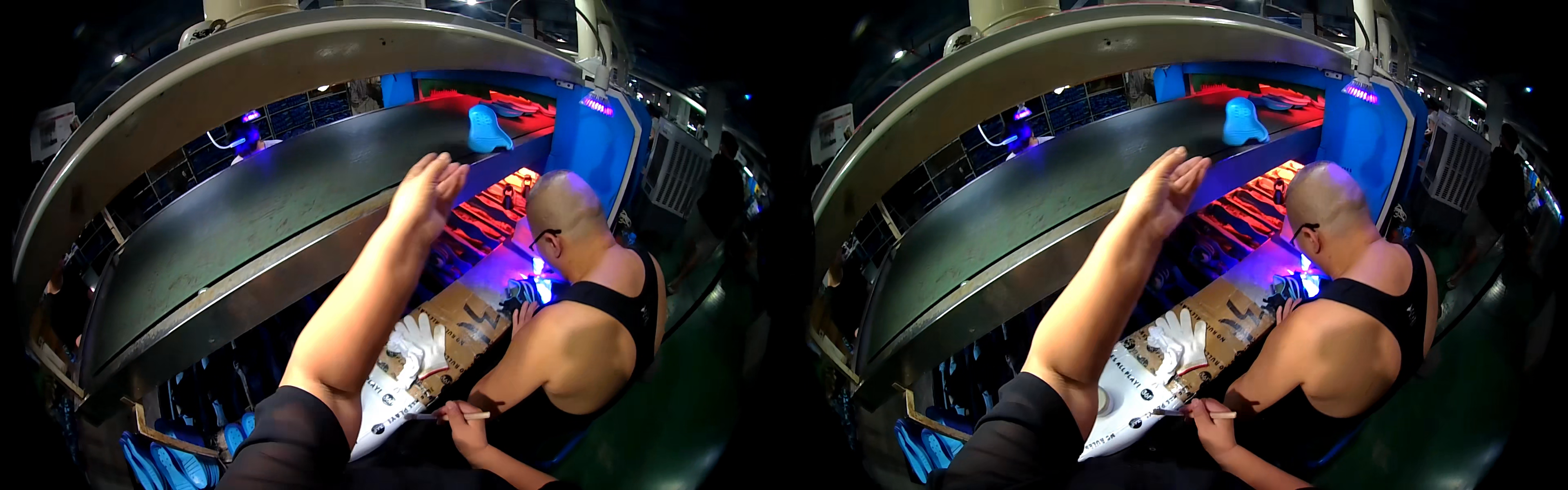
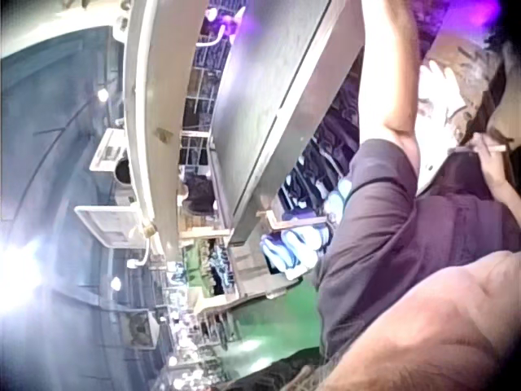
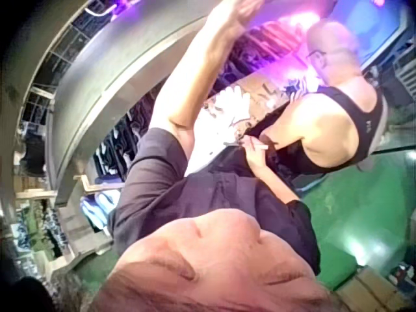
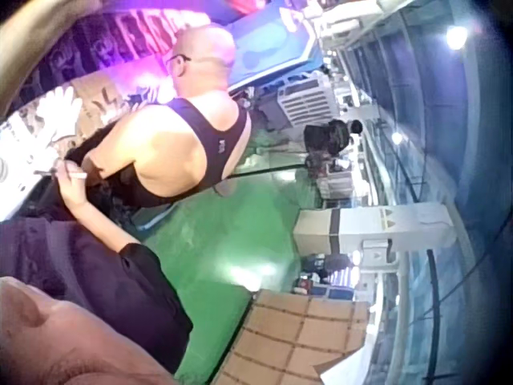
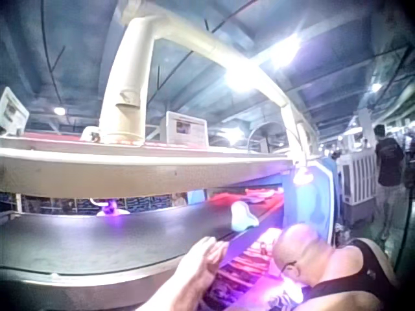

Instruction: The person applies a liquid substance to the edges and soles of blue shoes using a brush. They pick up the shoes from a stack, apply the liquid to specific areas, and then place them on a moving conveyor belt.

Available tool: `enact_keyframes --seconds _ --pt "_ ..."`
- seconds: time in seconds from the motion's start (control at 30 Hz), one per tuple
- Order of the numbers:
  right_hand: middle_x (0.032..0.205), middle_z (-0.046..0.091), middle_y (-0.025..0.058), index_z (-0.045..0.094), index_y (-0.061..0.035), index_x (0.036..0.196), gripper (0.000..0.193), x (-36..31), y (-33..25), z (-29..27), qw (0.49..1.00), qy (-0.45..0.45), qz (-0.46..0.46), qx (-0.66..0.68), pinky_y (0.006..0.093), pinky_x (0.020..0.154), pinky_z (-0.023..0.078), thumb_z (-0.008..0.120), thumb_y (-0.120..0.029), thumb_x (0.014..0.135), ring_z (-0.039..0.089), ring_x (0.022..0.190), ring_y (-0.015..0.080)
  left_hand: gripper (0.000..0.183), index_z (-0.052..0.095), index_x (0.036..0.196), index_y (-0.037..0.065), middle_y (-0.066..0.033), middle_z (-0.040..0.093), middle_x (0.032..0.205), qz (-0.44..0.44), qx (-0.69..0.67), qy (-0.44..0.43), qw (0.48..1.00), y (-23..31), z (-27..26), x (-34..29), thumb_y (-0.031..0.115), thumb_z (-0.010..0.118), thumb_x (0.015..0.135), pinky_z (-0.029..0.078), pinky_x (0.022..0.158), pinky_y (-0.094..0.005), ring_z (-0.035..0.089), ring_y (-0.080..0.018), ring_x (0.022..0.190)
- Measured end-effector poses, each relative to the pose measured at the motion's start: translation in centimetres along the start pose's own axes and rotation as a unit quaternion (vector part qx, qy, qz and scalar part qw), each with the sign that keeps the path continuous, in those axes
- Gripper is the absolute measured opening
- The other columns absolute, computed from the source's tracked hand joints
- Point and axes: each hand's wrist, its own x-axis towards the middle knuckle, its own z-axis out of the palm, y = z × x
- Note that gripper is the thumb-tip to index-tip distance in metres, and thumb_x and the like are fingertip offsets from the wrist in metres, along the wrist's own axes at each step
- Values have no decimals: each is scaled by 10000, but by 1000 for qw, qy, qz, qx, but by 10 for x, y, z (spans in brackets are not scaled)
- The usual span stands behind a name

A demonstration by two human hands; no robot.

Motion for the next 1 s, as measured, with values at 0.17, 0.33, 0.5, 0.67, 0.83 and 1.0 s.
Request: enact_keyframes --seconds 0.17,0.33,0.5,0.67,0.83,1.0 --pt "697 623 86 648 30 785 292 5 16 -13 1000 -6 3 18 260 626 454 482 -156 939 582 658 134 365 438 1228 46 -193 609 1033 22 86 -124 988 -21 11 -92 267 494 943 508 823 -351 624 -287 942" --pt "723 628 63 650 27 812 293 10 25 4 995 -40 9 86 248 628 454 475 -164 949 560 649 106 297 528 1013 26 -175 635 934 -37 287 -11 957 4 -145 -211 290 557 881 528 747 -363 648 -257 804" --pt "716 621 57 649 34 824 313 15 45 27 992 -81 13 91 241 638 447 467 -185 955 558 655 106 220 575 979 -12 -119 638 876 -61 729 238 639 50 -287 -385 100 646 803 515 673 -303 639 -192 769" --pt "729 623 75 645 38 840 330 12 33 59 988 -123 44 84 248 667 458 440 -188 965 569 681 119 454 560 1103 23 -188 641 889 -260 810 363 380 48 -356 -496 272 654 736 492 748 -446 624 -357 835" --pt "743 632 81 641 37 858 278 9 37 81 988 -145 52 29 262 680 476 449 -142 947 591 693 135 293 560 1034 24 -228 642 885 -217 809 395 378 17 -373 -516 89 506 753 478 734 -474 617 -409 824" --pt "706 612 96 605 19 786 324 1 28 80 995 -84 48 28 271 639 453 439 -199 960 558 635 135 489 513 1167 69 -186 608 1038 -203 810 441 330 29 -373 -515 156 612 697 495 738 -461 619 -373 860"
